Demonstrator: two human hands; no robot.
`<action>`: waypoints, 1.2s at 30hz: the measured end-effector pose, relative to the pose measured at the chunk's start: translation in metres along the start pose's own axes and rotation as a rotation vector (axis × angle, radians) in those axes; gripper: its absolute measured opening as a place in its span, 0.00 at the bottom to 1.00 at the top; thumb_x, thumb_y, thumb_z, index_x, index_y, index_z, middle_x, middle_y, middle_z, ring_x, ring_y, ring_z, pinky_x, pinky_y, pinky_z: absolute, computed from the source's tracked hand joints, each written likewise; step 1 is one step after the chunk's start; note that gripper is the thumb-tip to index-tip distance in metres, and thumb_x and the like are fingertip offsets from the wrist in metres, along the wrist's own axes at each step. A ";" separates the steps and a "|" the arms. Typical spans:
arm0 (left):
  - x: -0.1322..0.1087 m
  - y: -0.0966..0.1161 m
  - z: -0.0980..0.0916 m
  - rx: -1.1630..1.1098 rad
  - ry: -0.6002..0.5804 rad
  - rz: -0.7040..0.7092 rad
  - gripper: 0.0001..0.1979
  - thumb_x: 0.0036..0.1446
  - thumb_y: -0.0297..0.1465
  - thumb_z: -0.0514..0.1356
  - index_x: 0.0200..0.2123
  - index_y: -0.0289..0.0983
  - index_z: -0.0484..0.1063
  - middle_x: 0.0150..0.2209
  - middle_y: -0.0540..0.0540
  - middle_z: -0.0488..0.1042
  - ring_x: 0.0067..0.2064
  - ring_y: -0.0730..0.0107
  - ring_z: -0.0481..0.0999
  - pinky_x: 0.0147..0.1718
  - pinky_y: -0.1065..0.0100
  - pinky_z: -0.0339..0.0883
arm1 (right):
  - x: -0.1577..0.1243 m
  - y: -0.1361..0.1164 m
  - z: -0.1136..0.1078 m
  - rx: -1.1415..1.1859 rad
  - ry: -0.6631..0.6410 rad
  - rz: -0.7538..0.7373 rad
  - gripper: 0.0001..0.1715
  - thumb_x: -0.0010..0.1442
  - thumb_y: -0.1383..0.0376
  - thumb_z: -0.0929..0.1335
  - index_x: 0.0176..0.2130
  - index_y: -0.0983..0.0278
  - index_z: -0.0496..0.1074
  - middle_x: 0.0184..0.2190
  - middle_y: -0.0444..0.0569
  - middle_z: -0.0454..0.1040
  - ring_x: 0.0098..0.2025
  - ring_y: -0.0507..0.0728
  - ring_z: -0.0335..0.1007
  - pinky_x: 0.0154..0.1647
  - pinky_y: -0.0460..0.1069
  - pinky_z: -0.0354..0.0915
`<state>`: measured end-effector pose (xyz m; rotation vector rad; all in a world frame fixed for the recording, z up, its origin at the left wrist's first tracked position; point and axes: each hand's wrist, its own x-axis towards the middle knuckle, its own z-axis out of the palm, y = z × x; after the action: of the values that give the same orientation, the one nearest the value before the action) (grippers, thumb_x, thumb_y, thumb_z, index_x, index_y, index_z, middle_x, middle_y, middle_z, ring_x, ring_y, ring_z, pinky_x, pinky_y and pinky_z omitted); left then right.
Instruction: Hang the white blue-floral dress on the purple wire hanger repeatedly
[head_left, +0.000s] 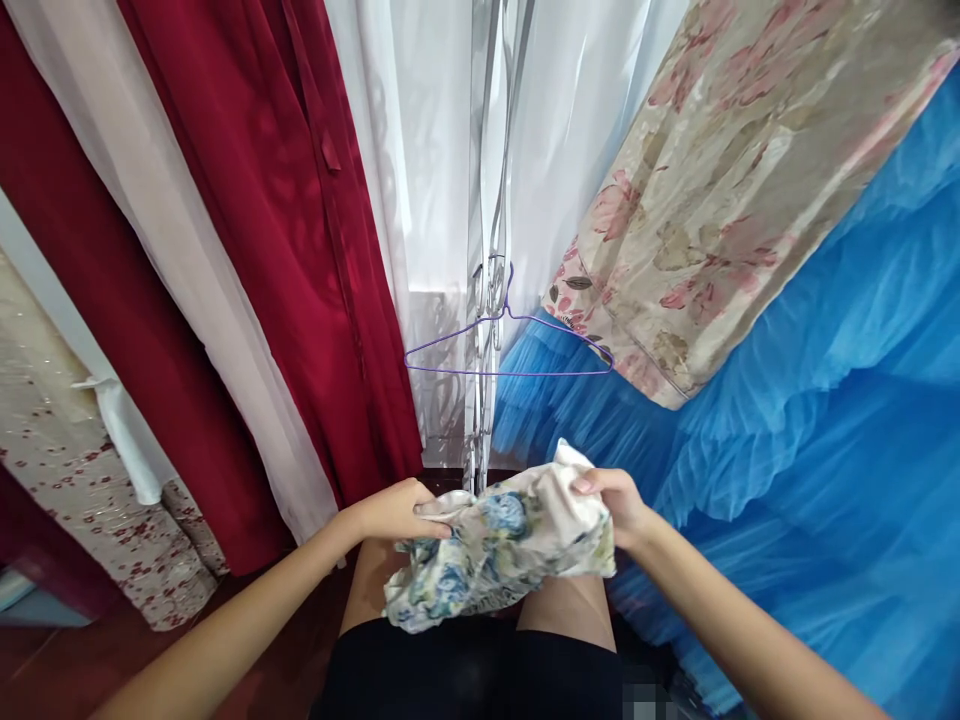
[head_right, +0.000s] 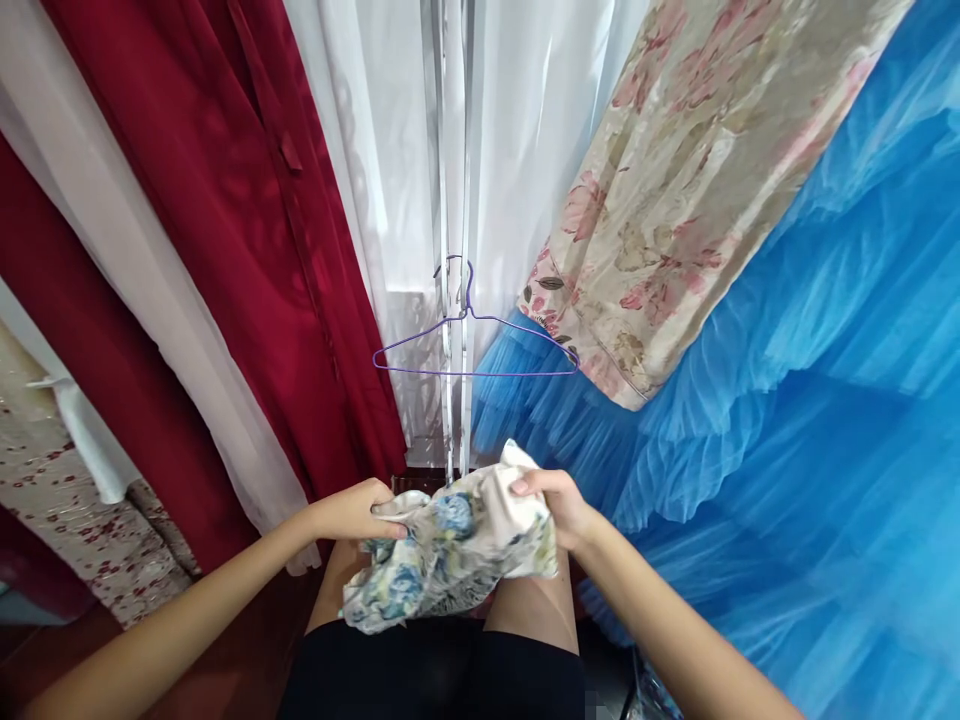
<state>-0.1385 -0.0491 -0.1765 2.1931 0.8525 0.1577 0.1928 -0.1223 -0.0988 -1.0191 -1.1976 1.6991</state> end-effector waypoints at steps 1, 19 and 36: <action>-0.001 -0.010 -0.003 0.060 0.006 -0.004 0.27 0.55 0.48 0.66 0.18 0.36 0.62 0.19 0.55 0.54 0.22 0.77 0.52 0.24 0.70 0.46 | 0.000 -0.008 -0.009 -0.034 -0.009 0.007 0.14 0.41 0.59 0.70 0.28 0.65 0.75 0.23 0.51 0.76 0.24 0.58 0.72 0.28 0.52 0.67; 0.053 0.000 -0.200 0.577 0.676 -0.050 0.16 0.57 0.47 0.62 0.38 0.44 0.80 0.61 0.47 0.73 0.67 0.40 0.55 0.63 0.42 0.40 | 0.146 -0.030 -0.080 -1.044 0.503 -0.498 0.24 0.60 0.49 0.66 0.26 0.66 0.74 0.22 0.49 0.72 0.28 0.58 0.67 0.28 0.49 0.56; 0.085 0.077 -0.162 0.439 1.161 0.296 0.14 0.61 0.42 0.63 0.31 0.37 0.72 0.32 0.48 0.71 0.34 0.67 0.71 0.37 0.66 0.64 | 0.060 -0.061 -0.129 -0.899 0.699 -0.649 0.29 0.52 0.52 0.75 0.48 0.67 0.79 0.33 0.52 0.80 0.32 0.61 0.73 0.36 0.52 0.66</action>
<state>-0.0914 0.0659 -0.0222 2.5509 1.2055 1.6325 0.2999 -0.0130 -0.0790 -1.3575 -1.5622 0.1986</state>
